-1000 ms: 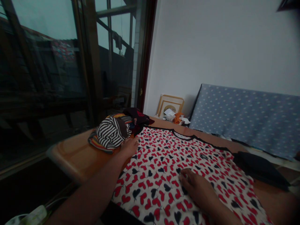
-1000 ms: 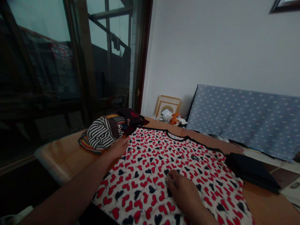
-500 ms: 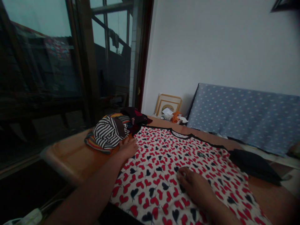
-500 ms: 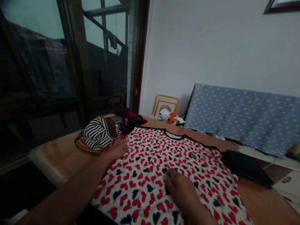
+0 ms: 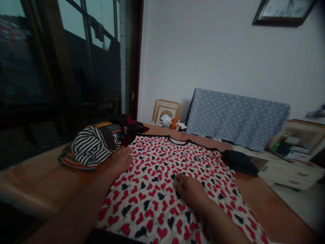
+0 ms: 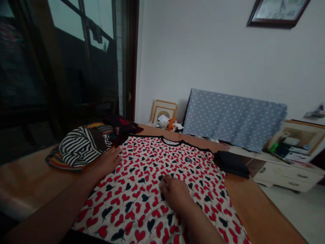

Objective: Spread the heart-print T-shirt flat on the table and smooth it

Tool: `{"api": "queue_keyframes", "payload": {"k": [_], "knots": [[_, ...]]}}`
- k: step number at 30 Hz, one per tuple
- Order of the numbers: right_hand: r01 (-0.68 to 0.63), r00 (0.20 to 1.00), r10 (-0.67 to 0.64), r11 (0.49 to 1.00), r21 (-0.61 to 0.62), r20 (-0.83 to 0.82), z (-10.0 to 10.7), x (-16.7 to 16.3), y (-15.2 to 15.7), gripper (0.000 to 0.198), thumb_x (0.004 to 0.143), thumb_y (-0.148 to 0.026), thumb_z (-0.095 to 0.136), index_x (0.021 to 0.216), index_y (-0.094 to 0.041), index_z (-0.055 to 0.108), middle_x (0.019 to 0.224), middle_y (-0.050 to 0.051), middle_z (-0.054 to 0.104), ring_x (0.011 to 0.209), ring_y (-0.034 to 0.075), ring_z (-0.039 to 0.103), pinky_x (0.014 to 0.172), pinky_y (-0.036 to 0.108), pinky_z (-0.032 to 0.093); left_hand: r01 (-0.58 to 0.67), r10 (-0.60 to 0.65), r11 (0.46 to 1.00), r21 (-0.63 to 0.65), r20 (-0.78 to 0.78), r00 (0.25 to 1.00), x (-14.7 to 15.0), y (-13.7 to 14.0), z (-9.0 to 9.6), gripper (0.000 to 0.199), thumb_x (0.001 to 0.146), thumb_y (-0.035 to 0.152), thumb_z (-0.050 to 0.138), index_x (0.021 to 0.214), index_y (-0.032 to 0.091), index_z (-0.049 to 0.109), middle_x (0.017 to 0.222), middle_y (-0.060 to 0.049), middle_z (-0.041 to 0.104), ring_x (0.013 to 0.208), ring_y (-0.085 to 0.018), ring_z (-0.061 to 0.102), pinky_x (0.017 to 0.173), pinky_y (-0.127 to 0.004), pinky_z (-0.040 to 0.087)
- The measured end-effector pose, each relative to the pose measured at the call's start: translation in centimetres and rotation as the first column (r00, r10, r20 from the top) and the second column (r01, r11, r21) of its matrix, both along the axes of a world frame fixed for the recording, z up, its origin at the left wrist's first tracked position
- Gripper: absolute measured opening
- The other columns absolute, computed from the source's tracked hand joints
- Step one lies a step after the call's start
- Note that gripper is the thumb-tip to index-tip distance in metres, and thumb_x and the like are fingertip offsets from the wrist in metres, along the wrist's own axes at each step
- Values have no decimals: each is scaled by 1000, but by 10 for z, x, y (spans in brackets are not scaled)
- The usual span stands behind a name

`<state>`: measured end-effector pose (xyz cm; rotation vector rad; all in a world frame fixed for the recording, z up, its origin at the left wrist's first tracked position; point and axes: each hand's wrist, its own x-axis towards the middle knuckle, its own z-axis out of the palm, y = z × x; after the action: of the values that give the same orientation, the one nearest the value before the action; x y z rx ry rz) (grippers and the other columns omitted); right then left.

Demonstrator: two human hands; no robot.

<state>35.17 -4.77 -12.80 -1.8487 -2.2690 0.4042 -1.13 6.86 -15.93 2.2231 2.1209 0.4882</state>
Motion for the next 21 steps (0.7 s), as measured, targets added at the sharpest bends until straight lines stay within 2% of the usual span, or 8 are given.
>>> {"api": "queue_keyframes", "payload": {"k": [4, 7, 11, 17, 21], "knots": [[0, 1000, -1, 1000, 8, 20, 5, -2, -2, 37, 100, -48, 44, 124, -28, 64, 108, 8, 75, 99, 24, 69, 81, 32, 43, 83, -84, 996, -40, -2, 996, 2, -3, 1, 54, 101, 38, 29, 148, 24, 50, 158, -11, 47, 148, -28, 37, 122, -61, 9], [-8, 1000, 8, 1000, 13, 21, 8, -2, -3, 38, 100, -49, 44, 122, -27, 65, 108, 8, 75, 99, 24, 69, 80, 32, 42, 74, -79, 993, -92, -44, 996, 4, -4, 2, 53, 101, 36, 29, 148, 23, 50, 159, -13, 46, 148, -29, 37, 121, -65, 4], [-22, 999, 21, 1000, 18, 33, 11, -2, -4, 38, 100, -50, 44, 119, -26, 66, 108, 8, 75, 98, 24, 68, 79, 32, 42, 17, -31, 989, -149, -92, 995, 3, 0, 2, 54, 100, 40, 30, 148, 23, 50, 162, -13, 41, 149, -33, 35, 120, -67, 3], [-26, 998, 26, 1000, 0, 54, 16, -1, -4, 39, 101, -49, 43, 123, -26, 64, 110, 8, 74, 98, 24, 68, 80, 32, 44, 13, -26, 990, -143, -93, 995, -4, 12, -6, 59, 98, 45, 31, 148, 22, 51, 161, -13, 42, 147, -37, 37, 118, -74, 2], [-42, 998, 42, 999, 3, 56, 18, -1, -5, 40, 101, -50, 41, 125, -26, 63, 114, 9, 74, 101, 25, 68, 81, 34, 45, -4, -13, 989, -150, -113, 994, -5, 18, -9, 60, 99, 46, 29, 149, 21, 51, 161, -14, 41, 147, -38, 37, 119, -73, 3]]}}
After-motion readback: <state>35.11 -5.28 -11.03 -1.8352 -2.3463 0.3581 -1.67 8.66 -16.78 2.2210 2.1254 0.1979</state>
